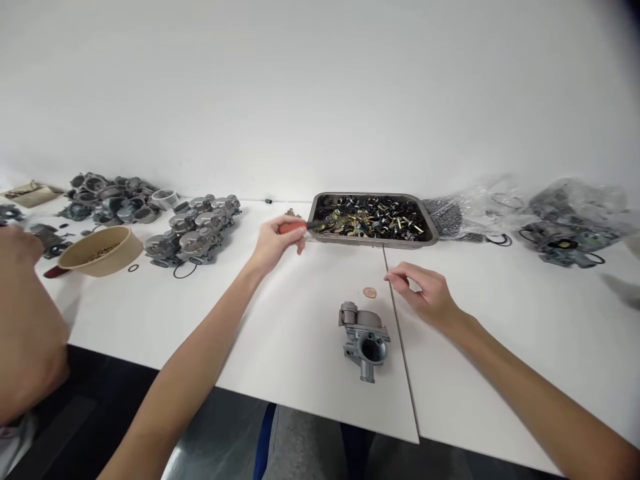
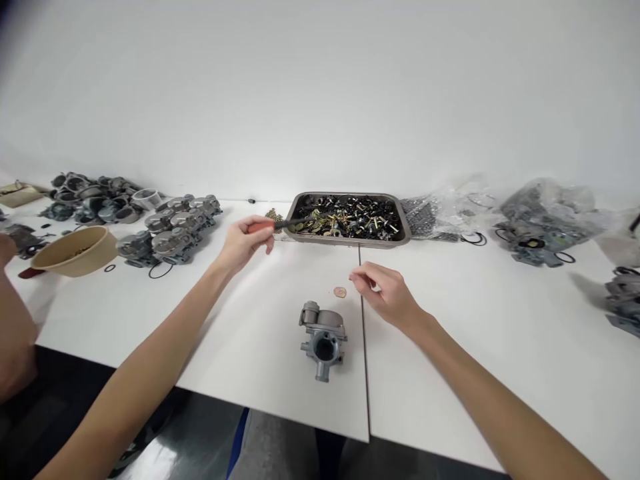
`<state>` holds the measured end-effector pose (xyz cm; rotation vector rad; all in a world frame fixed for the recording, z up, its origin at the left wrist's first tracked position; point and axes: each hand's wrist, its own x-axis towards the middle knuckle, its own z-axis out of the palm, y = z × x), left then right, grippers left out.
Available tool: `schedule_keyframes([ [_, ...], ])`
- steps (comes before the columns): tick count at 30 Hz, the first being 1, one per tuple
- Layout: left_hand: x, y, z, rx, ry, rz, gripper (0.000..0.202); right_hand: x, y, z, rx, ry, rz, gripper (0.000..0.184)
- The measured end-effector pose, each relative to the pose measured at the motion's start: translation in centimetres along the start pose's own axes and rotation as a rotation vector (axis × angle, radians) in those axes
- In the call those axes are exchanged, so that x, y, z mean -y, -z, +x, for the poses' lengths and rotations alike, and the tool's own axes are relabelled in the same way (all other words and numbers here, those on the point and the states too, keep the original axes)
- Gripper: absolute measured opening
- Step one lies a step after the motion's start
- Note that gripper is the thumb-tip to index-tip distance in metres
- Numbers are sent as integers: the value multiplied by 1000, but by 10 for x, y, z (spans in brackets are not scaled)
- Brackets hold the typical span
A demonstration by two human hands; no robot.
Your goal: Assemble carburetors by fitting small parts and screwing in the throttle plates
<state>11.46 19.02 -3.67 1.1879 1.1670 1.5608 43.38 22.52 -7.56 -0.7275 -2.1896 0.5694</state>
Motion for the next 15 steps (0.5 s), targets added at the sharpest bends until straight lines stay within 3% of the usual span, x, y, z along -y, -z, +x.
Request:
schedule_keyframes([
  [4,-17,30,12,-333,-149,-348,33,-9,-12,-10,76,-26,-26,27],
  [6,-18,45,18,-469,-208,-399,29,-8,-14,-10,113,-68,-19,29],
  [11,-4,62,23,-774,-426,-25,39,-5,-15,-9,190,-188,14,31],
  [15,7,62,22,-775,-520,251,47,-2,-13,-9,238,-252,57,33],
])
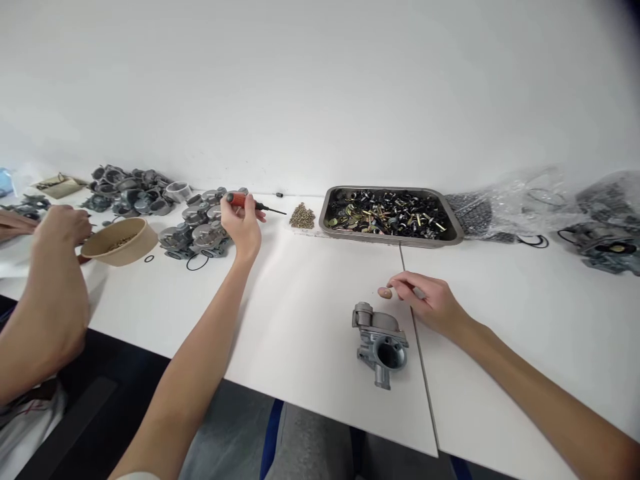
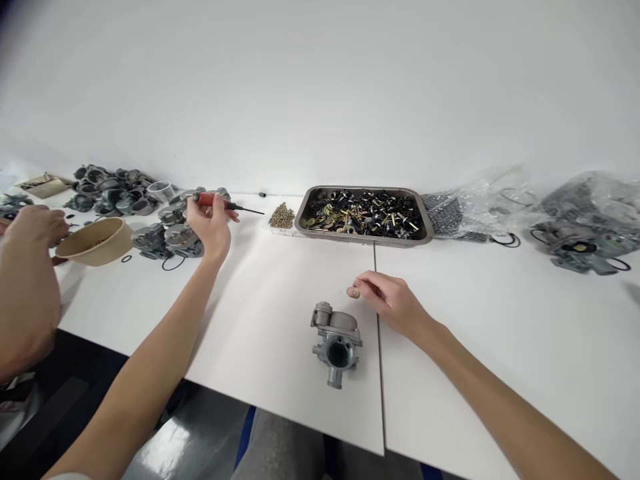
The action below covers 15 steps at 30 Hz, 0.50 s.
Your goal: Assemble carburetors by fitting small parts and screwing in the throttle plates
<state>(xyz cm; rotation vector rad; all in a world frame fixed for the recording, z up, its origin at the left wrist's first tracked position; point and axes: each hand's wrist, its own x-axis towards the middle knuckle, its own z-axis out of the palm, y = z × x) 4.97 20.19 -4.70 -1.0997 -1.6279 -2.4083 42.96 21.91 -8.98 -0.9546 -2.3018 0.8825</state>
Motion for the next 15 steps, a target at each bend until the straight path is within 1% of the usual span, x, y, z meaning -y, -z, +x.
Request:
schedule_keyframes([
  [5,8,0,-4,62,11,102,54,3,0,1,61,-12,35,34],
  [9,10,0,-6,98,25,120,59,4,0,2,66,-12,29,35],
  [15,7,-1,-7,100,47,87,55,3,0,2,70,-24,20,36],
])
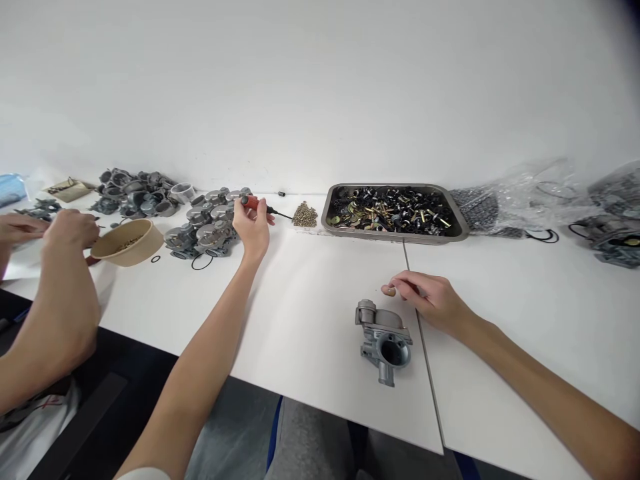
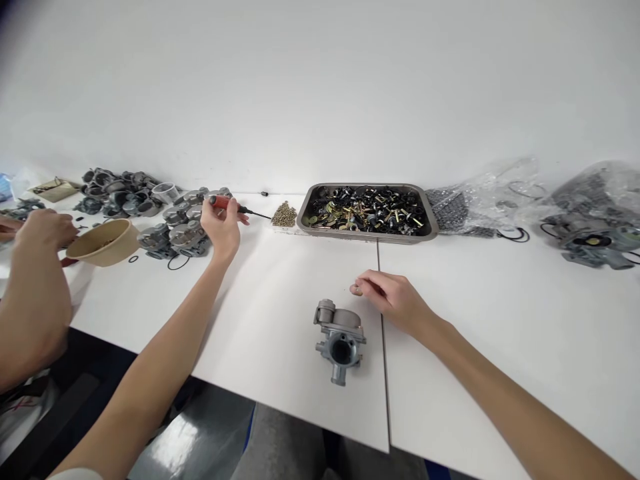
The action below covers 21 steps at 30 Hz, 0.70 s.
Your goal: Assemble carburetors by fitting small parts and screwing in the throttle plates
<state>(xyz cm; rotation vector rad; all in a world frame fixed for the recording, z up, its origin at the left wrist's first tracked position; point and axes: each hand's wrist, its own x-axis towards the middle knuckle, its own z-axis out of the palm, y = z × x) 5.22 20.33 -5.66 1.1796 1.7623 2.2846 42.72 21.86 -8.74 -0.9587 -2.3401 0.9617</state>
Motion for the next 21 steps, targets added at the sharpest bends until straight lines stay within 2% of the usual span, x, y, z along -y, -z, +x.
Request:
schedule_keyframes([
  [14,-3,3,2,-10,-2,-50,44,1,0,-1,15,21,-1,36],
  [21,-22,5,5,-72,-54,-94,35,3,-1,1,-165,-53,-118,29],
])
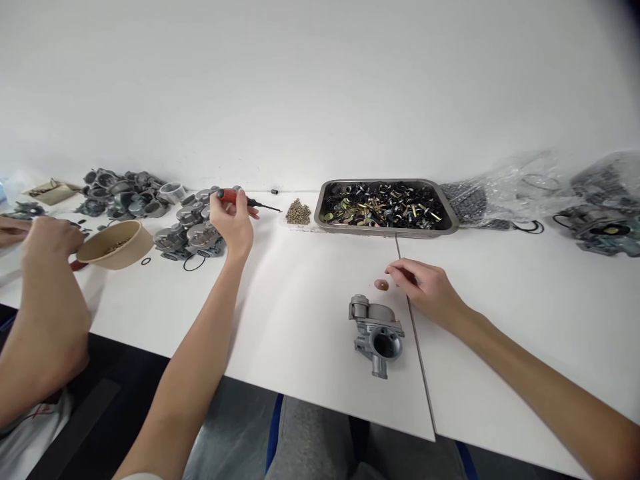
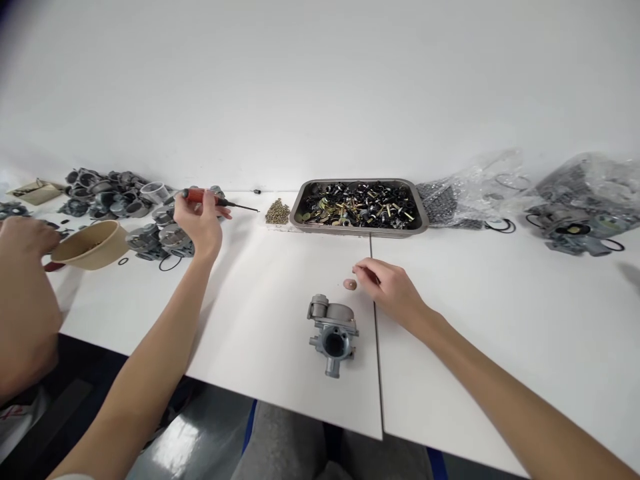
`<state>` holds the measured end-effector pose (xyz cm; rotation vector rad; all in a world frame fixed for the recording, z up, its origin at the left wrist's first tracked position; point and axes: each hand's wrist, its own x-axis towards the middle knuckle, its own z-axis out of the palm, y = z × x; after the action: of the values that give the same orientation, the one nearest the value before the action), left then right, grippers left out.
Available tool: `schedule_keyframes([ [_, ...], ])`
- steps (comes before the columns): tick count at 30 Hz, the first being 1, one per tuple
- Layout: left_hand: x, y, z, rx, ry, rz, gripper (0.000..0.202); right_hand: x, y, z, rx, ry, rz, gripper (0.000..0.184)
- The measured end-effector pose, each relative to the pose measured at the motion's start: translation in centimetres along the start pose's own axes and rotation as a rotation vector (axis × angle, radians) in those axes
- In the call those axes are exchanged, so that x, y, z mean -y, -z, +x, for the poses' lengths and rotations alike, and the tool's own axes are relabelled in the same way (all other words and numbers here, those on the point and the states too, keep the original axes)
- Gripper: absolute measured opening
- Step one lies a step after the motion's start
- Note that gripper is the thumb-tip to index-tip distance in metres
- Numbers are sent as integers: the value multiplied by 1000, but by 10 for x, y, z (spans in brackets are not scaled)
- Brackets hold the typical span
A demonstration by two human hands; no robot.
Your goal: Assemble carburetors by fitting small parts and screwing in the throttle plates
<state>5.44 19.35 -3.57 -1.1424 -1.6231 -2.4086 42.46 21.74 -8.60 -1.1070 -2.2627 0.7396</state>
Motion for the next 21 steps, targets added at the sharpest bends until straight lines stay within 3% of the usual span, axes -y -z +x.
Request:
schedule_keyframes([
  [5,-12,-2,-2,-12,-26,-39,32,1,1,4,-31,-13,-7,27],
  [14,5,-1,-3,33,28,-15,40,3,1,4,31,29,-52,25],
  [21,-3,-2,0,5,93,-61,36,3,1,5,64,0,-43,26],
])
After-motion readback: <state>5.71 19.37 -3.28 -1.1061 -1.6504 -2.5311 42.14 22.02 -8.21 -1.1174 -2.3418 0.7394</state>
